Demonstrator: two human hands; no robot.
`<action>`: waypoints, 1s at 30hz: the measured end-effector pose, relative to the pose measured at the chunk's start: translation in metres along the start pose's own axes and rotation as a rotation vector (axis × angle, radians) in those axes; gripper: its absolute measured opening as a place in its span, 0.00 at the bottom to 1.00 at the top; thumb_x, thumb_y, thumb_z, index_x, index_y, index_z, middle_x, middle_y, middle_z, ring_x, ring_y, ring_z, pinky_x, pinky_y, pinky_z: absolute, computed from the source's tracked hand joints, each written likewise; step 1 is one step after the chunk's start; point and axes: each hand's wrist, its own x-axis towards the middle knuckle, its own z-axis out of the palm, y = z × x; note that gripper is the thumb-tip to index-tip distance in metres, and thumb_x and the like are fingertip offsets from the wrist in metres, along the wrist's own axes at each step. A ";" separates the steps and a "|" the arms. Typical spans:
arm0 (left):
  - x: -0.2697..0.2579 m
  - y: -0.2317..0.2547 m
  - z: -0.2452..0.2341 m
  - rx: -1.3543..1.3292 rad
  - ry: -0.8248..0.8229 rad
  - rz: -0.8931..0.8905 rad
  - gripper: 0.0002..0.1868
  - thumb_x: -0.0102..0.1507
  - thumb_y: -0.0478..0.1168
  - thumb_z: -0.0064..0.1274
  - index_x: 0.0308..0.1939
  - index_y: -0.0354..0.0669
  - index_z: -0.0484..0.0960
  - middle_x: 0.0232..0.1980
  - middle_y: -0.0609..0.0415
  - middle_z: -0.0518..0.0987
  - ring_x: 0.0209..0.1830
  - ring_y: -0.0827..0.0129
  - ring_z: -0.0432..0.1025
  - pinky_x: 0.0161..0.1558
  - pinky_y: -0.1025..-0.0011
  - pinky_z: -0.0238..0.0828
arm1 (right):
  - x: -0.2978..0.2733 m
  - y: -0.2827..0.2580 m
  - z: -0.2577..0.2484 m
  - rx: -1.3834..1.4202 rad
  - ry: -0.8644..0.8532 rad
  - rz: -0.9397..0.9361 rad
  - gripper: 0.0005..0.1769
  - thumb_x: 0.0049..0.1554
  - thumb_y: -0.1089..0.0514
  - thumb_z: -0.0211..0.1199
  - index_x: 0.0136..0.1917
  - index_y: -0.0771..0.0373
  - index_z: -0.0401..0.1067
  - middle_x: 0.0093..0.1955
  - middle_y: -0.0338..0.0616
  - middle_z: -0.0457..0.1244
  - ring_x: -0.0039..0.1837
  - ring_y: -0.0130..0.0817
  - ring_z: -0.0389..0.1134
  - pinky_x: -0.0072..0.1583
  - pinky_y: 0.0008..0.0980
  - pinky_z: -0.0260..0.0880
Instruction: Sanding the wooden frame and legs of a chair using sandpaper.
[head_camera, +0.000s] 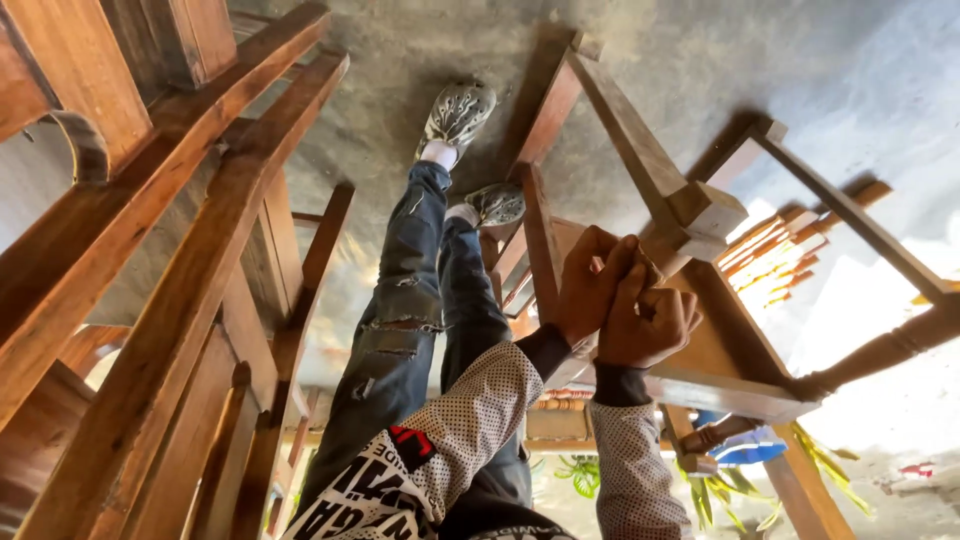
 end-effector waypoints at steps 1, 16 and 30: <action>0.021 -0.011 0.003 -0.007 0.001 0.012 0.17 0.74 0.50 0.60 0.41 0.40 0.79 0.37 0.49 0.78 0.43 0.69 0.71 0.56 0.62 0.71 | 0.020 -0.003 0.008 0.007 0.005 -0.011 0.32 0.60 0.62 0.83 0.30 0.57 0.59 0.29 0.41 0.52 0.37 0.45 0.59 0.49 0.38 0.62; 0.022 -0.014 -0.015 0.049 -0.081 -0.041 0.22 0.70 0.57 0.62 0.40 0.42 0.78 0.35 0.49 0.77 0.38 0.65 0.70 0.45 0.65 0.70 | 0.001 0.004 0.004 0.024 -0.008 -0.022 0.30 0.64 0.61 0.79 0.32 0.58 0.58 0.31 0.45 0.54 0.37 0.48 0.61 0.49 0.38 0.64; 0.024 -0.066 -0.001 -0.061 0.073 -0.043 0.17 0.72 0.48 0.62 0.43 0.38 0.78 0.34 0.50 0.72 0.25 0.70 0.68 0.22 0.71 0.69 | 0.009 0.020 -0.008 0.106 -0.023 0.106 0.34 0.64 0.60 0.82 0.31 0.57 0.56 0.30 0.42 0.53 0.33 0.40 0.56 0.47 0.35 0.64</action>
